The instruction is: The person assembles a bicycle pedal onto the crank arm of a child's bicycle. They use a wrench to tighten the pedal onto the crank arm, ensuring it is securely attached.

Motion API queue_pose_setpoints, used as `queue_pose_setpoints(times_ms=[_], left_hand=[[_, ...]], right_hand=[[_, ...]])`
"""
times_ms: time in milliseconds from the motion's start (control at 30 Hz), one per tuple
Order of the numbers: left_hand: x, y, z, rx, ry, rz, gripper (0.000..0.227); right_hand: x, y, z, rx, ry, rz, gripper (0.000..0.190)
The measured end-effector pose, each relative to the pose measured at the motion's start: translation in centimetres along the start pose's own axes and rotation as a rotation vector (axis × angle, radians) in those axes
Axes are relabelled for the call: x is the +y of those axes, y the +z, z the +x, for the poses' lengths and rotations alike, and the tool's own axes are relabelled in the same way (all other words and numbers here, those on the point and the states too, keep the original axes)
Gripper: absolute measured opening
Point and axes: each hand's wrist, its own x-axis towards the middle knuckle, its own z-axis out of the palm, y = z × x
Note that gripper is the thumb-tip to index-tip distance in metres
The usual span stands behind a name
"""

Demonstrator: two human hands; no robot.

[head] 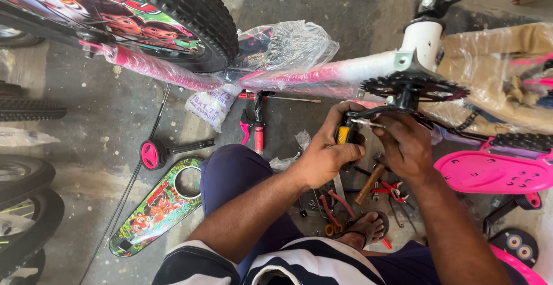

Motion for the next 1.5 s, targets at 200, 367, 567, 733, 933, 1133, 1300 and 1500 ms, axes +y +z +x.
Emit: queue_pose_setpoints(times_ms=[200, 367, 567, 733, 933, 1133, 1300, 1500], left_hand=[[-0.7, 0.4, 0.5, -0.053, 0.028, -0.137, 0.07], [-0.9, 0.3, 0.6, -0.063, 0.047, -0.007, 0.067], [-0.7, 0.0, 1.2, -0.007, 0.005, -0.063, 0.056], [-0.3, 0.4, 1.2, -0.024, -0.152, -0.389, 0.053], [0.1, 0.7, 0.6, -0.06, -0.109, -0.386, 0.047], [-0.6, 1.2, 0.3, 0.014, -0.168, -0.444, 0.057], [-1.3, 1.2, 0.5, 0.079, -0.162, -0.341, 0.047], [-1.8, 0.8, 0.6, 0.065, -0.106, -0.246, 0.056]], right_hand=[[2.6, 2.0, -1.5, -0.207, 0.275, 0.141, 0.026], [5.2, 5.8, -5.2, -0.062, 0.271, 0.6, 0.023], [6.7, 7.7, -9.5, 0.033, 0.645, 0.762, 0.021], [4.4, 4.0, -9.2, 0.014, 0.662, 0.868, 0.042], [0.5, 0.8, -7.1, 0.002, 0.735, 0.79, 0.02], [-0.8, 0.2, -6.9, 0.007, 0.645, 0.637, 0.023], [-0.9, -1.1, -6.8, -0.094, 0.759, 0.128, 0.026], [-1.7, -2.6, -4.0, -0.013, 0.273, -0.067, 0.026]])
